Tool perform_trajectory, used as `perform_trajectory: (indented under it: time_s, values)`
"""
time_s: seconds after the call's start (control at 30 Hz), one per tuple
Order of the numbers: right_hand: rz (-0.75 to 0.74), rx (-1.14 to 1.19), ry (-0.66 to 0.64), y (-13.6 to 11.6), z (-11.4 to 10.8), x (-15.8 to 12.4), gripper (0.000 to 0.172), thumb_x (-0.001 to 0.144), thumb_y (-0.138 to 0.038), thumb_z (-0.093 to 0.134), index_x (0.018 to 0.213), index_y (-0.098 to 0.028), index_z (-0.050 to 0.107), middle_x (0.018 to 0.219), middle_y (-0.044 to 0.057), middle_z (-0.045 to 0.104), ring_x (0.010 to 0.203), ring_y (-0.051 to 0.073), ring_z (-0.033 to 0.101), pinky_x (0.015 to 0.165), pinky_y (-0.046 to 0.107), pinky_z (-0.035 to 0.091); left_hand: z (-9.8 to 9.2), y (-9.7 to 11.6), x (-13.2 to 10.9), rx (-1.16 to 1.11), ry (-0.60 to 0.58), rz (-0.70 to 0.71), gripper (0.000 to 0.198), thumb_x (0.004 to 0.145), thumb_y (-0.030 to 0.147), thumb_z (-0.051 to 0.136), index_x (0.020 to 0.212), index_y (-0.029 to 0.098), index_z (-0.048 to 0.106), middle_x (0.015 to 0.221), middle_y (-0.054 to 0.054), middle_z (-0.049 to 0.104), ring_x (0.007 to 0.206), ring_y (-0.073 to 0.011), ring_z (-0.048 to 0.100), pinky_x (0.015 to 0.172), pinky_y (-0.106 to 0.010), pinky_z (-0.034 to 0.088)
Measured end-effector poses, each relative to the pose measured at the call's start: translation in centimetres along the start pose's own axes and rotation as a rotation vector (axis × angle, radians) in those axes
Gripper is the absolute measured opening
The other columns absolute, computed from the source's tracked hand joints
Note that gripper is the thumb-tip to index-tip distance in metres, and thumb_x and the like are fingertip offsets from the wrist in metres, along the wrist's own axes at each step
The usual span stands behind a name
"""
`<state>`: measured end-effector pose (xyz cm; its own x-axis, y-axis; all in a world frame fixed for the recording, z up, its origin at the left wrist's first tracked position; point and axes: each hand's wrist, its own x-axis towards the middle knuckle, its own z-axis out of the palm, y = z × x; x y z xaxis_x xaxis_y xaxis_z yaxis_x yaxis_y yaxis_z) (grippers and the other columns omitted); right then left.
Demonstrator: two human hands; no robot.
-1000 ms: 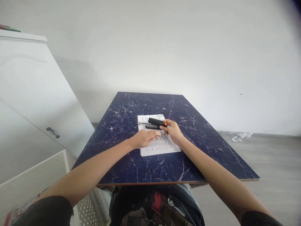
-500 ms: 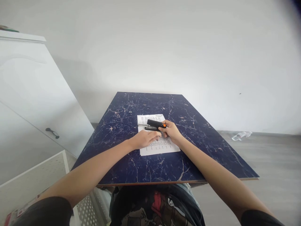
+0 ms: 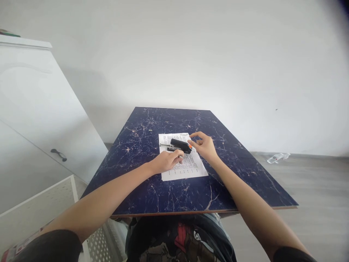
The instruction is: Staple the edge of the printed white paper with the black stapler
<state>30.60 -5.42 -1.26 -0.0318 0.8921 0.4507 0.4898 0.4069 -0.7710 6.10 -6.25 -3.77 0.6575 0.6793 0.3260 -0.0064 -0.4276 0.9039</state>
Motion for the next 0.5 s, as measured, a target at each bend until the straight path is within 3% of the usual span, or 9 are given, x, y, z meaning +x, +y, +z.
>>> perform_trajectory:
  time_s: [0.07, 0.2, 0.3, 0.5]
  values:
    - [-0.156, 0.086, -0.182, -0.6, 0.1, -0.2, 0.027, 0.089, -0.045, 0.076, 0.098, -0.019, 0.074, 0.072, 0.000, 0.066, 0.048, 0.008, 0.045, 0.047, 0.023, 0.044, 0.0, -0.2, 0.0, 0.016, 0.002, 0.003, 0.013, 0.091, 0.022, 0.072, 0.104, 0.021, 0.068, 0.088, -0.006, 0.074, 0.060, -0.0127, 0.056, 0.063, -0.024, 0.037]
    - [-0.392, 0.278, -0.532, -1.1, 1.1, -0.6, 0.031, 0.088, -0.044, 0.080, 0.110, -0.022, 0.077, 0.106, 0.007, 0.071, 0.067, 0.011, 0.060, 0.061, 0.027, 0.056, -0.1, -0.8, 0.0, -0.020, 0.042, -0.007, 0.013, 0.089, 0.024, 0.075, 0.098, 0.022, 0.066, 0.077, -0.003, 0.066, 0.062, -0.0145, 0.056, 0.066, -0.026, 0.041]
    - [-0.458, 0.293, -0.573, -1.0, 1.3, -0.6, 0.040, 0.086, -0.044, 0.082, 0.121, -0.024, 0.076, 0.114, 0.008, 0.070, 0.067, 0.010, 0.061, 0.064, 0.029, 0.060, -0.1, -1.2, -0.1, -0.065, 0.081, -0.015, 0.016, 0.086, 0.023, 0.078, 0.091, 0.022, 0.063, 0.067, 0.002, 0.055, 0.056, -0.0130, 0.048, 0.063, -0.026, 0.039]
    - [-0.561, 0.184, -0.451, -1.0, 0.7, -0.6, 0.017, 0.094, -0.035, 0.075, 0.106, -0.024, 0.080, 0.103, 0.008, 0.073, 0.091, 0.018, 0.069, 0.077, 0.035, 0.063, 0.0, -0.5, -0.1, -0.064, 0.072, 0.002, 0.017, 0.087, 0.022, 0.077, 0.093, 0.021, 0.061, 0.074, -0.001, 0.064, 0.056, -0.0131, 0.050, 0.060, -0.027, 0.033]
